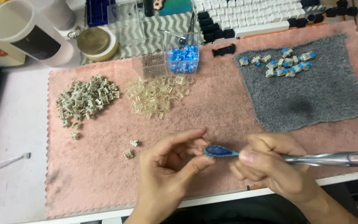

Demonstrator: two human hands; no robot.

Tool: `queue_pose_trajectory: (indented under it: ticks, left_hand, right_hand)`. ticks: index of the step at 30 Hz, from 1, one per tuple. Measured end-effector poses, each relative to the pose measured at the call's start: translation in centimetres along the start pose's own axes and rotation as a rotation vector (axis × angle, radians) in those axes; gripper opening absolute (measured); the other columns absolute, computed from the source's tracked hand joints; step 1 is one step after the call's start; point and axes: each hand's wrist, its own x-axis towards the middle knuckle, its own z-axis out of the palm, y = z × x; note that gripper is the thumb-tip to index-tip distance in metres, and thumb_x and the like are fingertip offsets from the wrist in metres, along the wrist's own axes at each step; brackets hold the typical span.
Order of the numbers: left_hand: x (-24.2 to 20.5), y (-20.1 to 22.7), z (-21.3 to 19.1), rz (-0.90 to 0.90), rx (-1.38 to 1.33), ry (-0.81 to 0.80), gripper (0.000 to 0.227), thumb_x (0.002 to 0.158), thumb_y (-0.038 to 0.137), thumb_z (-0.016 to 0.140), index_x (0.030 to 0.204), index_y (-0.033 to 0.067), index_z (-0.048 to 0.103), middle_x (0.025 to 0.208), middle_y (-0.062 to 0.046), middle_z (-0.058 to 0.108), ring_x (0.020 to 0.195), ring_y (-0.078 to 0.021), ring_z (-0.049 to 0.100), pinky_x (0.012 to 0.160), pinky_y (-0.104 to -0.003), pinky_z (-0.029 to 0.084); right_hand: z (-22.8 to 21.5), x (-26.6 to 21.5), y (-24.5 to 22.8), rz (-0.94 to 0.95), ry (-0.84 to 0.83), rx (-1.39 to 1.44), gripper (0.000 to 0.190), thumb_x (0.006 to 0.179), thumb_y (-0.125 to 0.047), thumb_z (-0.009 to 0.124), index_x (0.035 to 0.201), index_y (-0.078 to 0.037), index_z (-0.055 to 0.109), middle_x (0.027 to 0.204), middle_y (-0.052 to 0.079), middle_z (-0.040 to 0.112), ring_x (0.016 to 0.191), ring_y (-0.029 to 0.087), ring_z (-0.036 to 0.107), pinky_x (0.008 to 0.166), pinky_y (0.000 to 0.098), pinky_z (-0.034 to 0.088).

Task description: The person cleans small keyboard switch components with a toothbrush and then assembles them by inserting a metal spring and a blue stem into a clear housing. The person handles the components one at a time, placing finished switches on a gray cloth.

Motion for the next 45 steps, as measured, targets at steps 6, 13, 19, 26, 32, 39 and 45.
queue_pose_trajectory:
  ticks: [6, 13, 19, 26, 32, 39, 45]
  left_hand:
    - [-0.1, -0.4, -0.3, 0.054, 0.033, 0.001, 0.046, 0.092, -0.006, 0.09, 0.137, -0.0067, 0.078, 0.118, -0.021, 0.086, 0.11, -0.0235, 0.084, 0.106, -0.032, 0.072]
    - [-0.3, -0.5, 0.8, 0.031, 0.044, -0.018, 0.044, 0.092, 0.002, 0.092, 0.134, -0.0032, 0.079, 0.122, -0.018, 0.085, 0.108, -0.0209, 0.085, 0.104, -0.031, 0.071]
    - [-0.1, -0.2, 0.1, 0.023, 0.087, -0.001, 0.039, 0.094, 0.005, 0.091, 0.132, 0.0017, 0.082, 0.126, -0.016, 0.085, 0.103, -0.0174, 0.083, 0.099, -0.027, 0.068]
    - [0.8, 0.9, -0.5, 0.1, 0.324, -0.06, 0.036, 0.102, 0.019, 0.083, 0.136, 0.0066, 0.083, 0.125, -0.012, 0.082, 0.116, -0.0189, 0.078, 0.104, -0.028, 0.063]
    - [0.5, 0.4, -0.2, 0.118, 0.299, -0.079, 0.019, 0.101, 0.026, 0.083, 0.112, 0.0095, 0.087, 0.112, -0.008, 0.086, 0.103, -0.0169, 0.082, 0.095, -0.027, 0.064]
    - [-0.1, -0.4, 0.2, -0.053, -0.029, -0.082, 0.02, 0.091, 0.019, 0.092, 0.102, 0.0035, 0.087, 0.105, -0.015, 0.089, 0.084, -0.0148, 0.083, 0.075, -0.021, 0.064]
    - [-1.3, -3.2, -0.2, -0.34, -0.423, 0.006, 0.043, 0.082, 0.012, 0.097, 0.117, -0.0118, 0.084, 0.086, -0.017, 0.087, 0.08, -0.0177, 0.084, 0.082, -0.028, 0.07]
  right_hand:
    - [-0.4, -0.2, 0.2, 0.008, 0.015, 0.004, 0.043, 0.105, 0.008, 0.058, 0.076, -0.014, 0.034, 0.062, -0.001, 0.022, 0.048, 0.014, 0.022, 0.052, 0.0402, 0.034]
    - [-0.3, -0.7, 0.9, 0.014, 0.057, -0.006, 0.046, 0.103, 0.014, 0.061, 0.076, -0.012, 0.034, 0.065, 0.002, 0.026, 0.052, 0.017, 0.03, 0.052, 0.0424, 0.038]
    - [-0.2, 0.1, 0.6, -0.027, -0.016, -0.119, 0.043, 0.104, 0.008, 0.058, 0.075, -0.013, 0.035, 0.063, 0.002, 0.028, 0.051, 0.018, 0.032, 0.051, 0.0405, 0.039]
    - [0.3, 0.0, -0.4, -0.045, 0.037, -0.095, 0.042, 0.103, 0.008, 0.06, 0.074, -0.012, 0.037, 0.063, 0.0, 0.025, 0.047, 0.015, 0.028, 0.051, 0.0421, 0.041]
    - [2.5, -0.6, -0.4, -0.056, 0.121, -0.105, 0.046, 0.099, 0.01, 0.062, 0.072, -0.013, 0.033, 0.061, 0.003, 0.028, 0.05, 0.018, 0.028, 0.052, 0.0426, 0.042]
    - [0.9, -1.2, 0.9, -0.154, 0.13, -0.316, 0.043, 0.094, 0.004, 0.068, 0.067, -0.013, 0.039, 0.061, 0.003, 0.039, 0.046, 0.015, 0.041, 0.042, 0.0342, 0.036]
    - [2.8, -1.4, -0.1, -0.032, 0.14, -0.198, 0.051, 0.096, 0.009, 0.069, 0.069, -0.014, 0.032, 0.061, 0.001, 0.028, 0.051, 0.016, 0.029, 0.047, 0.0376, 0.031]
